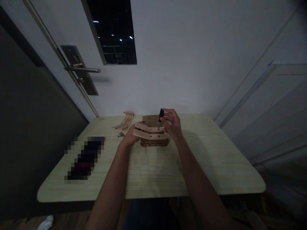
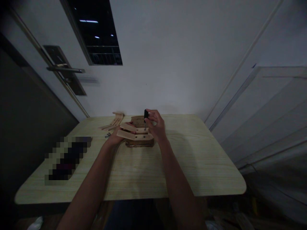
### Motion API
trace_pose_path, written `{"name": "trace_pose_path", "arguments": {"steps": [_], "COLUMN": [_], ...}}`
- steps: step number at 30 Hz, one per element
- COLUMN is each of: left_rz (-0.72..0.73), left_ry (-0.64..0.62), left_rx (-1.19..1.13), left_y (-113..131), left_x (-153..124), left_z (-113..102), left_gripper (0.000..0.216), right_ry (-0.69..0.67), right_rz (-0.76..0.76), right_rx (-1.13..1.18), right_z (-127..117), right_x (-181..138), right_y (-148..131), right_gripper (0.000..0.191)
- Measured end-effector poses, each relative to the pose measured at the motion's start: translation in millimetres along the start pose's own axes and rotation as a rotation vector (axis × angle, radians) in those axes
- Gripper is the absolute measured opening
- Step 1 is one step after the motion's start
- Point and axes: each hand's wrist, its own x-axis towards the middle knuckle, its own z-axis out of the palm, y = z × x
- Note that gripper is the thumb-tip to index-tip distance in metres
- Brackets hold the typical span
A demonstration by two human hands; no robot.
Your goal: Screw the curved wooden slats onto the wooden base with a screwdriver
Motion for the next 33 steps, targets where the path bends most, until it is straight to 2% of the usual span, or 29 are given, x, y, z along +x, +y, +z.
{"name": "trace_pose_path", "arguments": {"steps": [5, 10, 24, 33], "left_rz": [0.012, -0.017, 0.017, -0.019], "left_ry": [-0.001, 0.000, -0.011, -0.010], "left_rx": [0.012, -0.024, 0.037, -0.069], "left_y": [5.4, 5.3, 7.3, 3.0], "left_x": [-1.6, -0.5, -2.4, 0.6], "left_z": [0.5, 1.3, 1.7, 2.0], "left_gripper": [0.036, 0.039, 0.039, 0.040], "right_ry": [-0.046, -0.078, -0.024, 0.000], "right_rz": [-0.040, -0.015, 0.007, -0.037], "right_rx": [0.024, 0.063, 0.003, -0.033], "right_z": [-1.3, -1.9, 1.0, -0.3], "right_x": [0.1, -0.5, -0.7, -0.3], "right_y": [3.6, 2.6, -4.9, -1.0], "right_gripper": [0.033, 0.035, 0.038, 0.039]}}
